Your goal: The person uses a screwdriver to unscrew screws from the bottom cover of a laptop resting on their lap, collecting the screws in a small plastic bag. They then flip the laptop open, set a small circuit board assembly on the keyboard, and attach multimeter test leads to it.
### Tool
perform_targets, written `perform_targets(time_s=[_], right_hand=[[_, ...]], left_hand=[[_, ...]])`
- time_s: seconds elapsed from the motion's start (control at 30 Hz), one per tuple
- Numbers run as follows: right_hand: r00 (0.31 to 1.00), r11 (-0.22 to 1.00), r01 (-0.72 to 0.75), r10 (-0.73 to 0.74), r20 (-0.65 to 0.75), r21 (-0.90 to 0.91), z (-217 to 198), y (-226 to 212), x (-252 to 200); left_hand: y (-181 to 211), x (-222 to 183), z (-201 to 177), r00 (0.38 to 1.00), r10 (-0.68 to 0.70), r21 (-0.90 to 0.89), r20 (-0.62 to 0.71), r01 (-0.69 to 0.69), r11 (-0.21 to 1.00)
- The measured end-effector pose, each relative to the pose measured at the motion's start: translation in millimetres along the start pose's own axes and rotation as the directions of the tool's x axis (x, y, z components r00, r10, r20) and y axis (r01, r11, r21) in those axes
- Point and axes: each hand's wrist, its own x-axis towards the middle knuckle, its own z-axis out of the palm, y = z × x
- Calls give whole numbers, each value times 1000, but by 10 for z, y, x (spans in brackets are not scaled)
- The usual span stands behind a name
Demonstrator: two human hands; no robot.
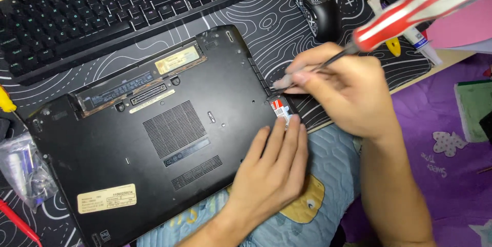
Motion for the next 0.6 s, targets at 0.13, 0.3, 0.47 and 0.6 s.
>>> perform_targets(time_s=[0.13,0.3,0.47,0.6], right_hand=[[989,992,-23,41,-140,125,-68,180,-112],[957,981,-34,86,-276,190,-102,271,-156],[928,943,2,122,-352,332,-132,461,-93],[831,915,-107,297,-471,389,-329,694,-124]], left_hand=[[-264,68,-96,985,-162,-391,64,174,904],[-566,336,14,921,-356,-326,160,390,861],[-807,640,382,929,-239,-420,284,344,840],[-1268,712,627,966,-145,-227,216,194,955]])
